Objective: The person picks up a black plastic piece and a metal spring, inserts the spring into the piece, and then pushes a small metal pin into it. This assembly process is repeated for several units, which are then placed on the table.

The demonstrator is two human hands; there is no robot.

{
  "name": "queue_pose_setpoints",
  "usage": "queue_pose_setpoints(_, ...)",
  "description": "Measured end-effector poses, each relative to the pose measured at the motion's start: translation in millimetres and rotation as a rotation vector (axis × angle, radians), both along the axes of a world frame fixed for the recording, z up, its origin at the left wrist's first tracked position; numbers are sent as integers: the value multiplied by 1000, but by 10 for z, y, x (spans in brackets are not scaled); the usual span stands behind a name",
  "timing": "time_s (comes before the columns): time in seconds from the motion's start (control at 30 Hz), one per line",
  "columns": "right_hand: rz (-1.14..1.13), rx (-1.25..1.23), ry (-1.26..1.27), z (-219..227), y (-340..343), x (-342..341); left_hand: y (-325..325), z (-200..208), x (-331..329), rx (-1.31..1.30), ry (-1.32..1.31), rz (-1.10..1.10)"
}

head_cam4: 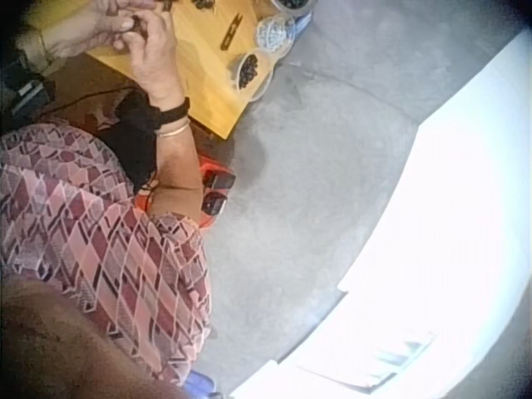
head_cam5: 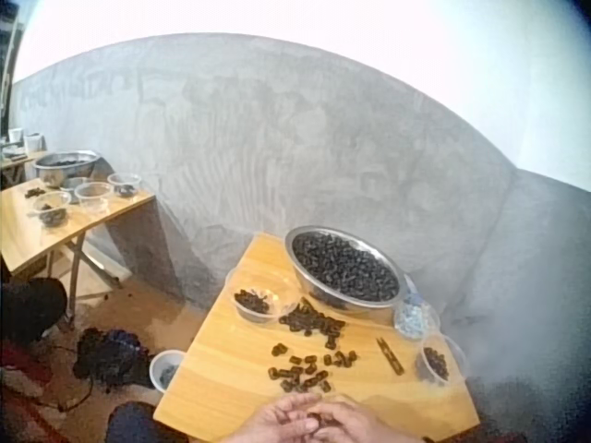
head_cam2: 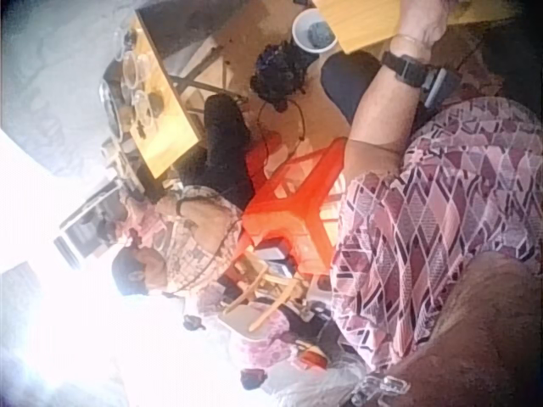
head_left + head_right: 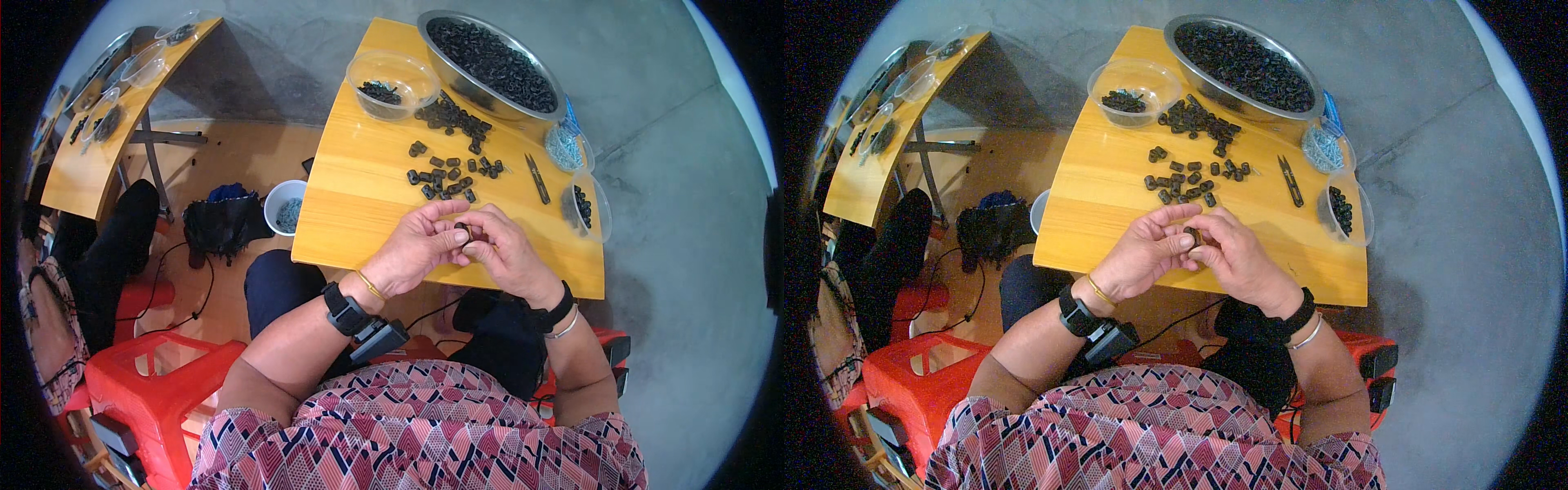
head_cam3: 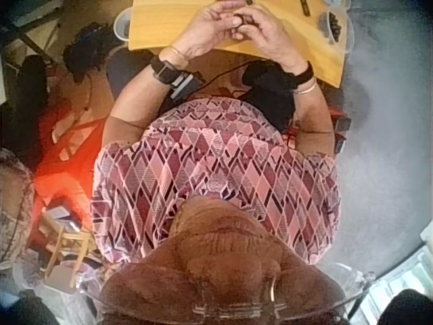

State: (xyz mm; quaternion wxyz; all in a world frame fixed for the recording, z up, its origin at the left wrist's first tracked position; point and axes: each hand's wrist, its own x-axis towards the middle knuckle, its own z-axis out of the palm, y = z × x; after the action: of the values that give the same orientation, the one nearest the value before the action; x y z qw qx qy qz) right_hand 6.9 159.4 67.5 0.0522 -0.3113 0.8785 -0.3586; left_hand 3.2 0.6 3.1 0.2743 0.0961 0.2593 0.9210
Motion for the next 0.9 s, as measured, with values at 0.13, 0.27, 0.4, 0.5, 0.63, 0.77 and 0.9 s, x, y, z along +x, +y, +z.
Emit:
queue_pose_setpoints(0.13, 0, -10, 54, -20, -41, 22, 1, -17, 7, -5, 11, 12)
queue_pose_setpoints(0.27, 2, -69, 38, -34, -69, 38, 5, -11, 12, -7, 27, 21)
queue_pose_setpoints(0.4, 20, -84, 82, -63, -38, 11, 1, 18, 20, -16, -17, 36)
queue_pose_setpoints(0.5, 14, -43, 103, 66, -13, 10, -52, 3, 0, -10, -36, -30)
queue_pose_setpoints(0.63, 52, -41, 102, 93, -29, 30, -87, 60, 18, -20, -63, -155)
queue_pose_setpoints(0.77, 43, -35, 76, 72, -89, 82, -109, 44, 1, -18, -101, -201)
queue_pose_setpoints(0.9, 32, -15, 142, 37, -135, 101, -103, 20, 6, -32, -69, -180)
